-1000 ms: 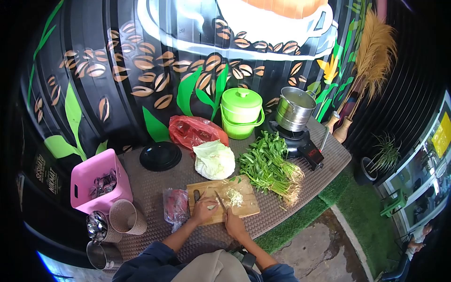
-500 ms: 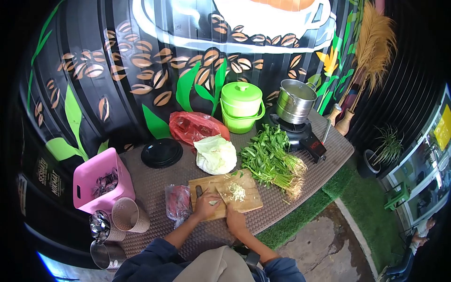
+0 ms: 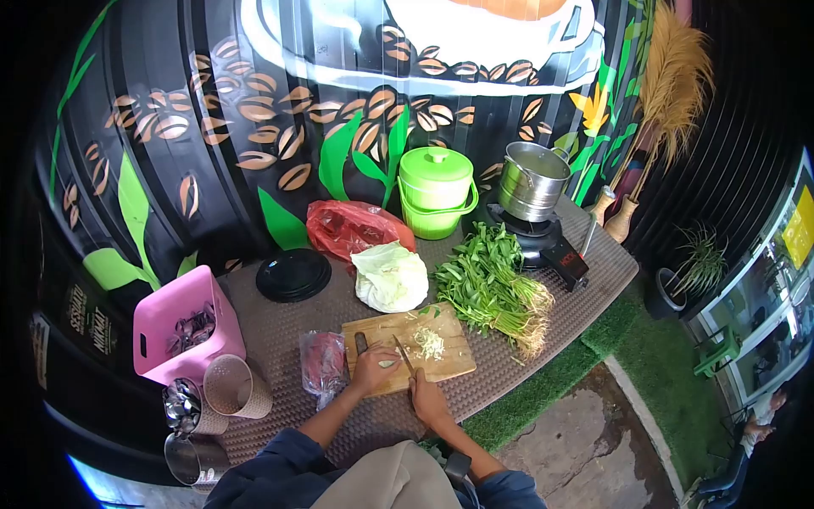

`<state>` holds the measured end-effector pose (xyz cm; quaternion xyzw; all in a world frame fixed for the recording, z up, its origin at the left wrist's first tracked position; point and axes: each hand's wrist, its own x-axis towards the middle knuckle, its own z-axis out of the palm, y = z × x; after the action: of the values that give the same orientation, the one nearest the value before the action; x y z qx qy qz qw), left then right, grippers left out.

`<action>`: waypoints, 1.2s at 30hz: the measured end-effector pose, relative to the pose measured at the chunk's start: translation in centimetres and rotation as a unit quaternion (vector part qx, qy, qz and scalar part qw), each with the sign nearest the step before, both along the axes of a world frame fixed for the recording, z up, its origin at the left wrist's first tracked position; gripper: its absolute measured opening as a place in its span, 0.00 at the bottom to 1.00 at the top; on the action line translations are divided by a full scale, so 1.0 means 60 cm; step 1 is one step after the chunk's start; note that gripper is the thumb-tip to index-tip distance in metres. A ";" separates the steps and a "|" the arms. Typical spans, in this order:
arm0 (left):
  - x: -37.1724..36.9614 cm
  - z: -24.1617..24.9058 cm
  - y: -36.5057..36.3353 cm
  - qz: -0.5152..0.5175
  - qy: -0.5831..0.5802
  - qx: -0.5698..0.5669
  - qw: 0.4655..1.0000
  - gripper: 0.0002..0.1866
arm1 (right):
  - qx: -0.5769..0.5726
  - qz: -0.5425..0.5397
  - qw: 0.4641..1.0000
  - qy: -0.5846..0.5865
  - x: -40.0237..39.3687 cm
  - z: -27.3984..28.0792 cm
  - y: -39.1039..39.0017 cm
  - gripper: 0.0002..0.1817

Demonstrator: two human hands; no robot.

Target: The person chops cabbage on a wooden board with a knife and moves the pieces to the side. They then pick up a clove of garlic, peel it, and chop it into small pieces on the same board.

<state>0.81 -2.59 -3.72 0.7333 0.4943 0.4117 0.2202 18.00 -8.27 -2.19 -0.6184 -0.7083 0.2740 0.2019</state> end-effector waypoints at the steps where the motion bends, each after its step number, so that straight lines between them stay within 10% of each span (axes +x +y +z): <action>1: 0.000 0.002 -0.001 0.001 -0.004 -0.011 1.000 0.07 | -0.016 0.000 1.000 -0.012 -0.002 0.006 -0.001 0.13; 11: -0.002 0.005 -0.001 -0.009 0.007 -0.012 1.000 0.07 | 0.035 0.016 0.988 -0.149 -0.036 -0.009 0.013 0.10; 18: 0.001 0.005 -0.005 -0.009 0.077 0.043 0.996 0.07 | -0.029 0.034 0.997 0.070 0.020 -0.008 0.059 0.16; 36: 0.007 0.013 -0.005 0.029 0.062 0.033 0.997 0.09 | 0.040 0.005 0.999 -0.027 0.007 0.025 -0.013 0.17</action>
<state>1.24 -2.90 -2.95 0.7495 0.5140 0.3883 0.1527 18.43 -9.07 -0.70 -0.6137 -0.7268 0.2297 0.2059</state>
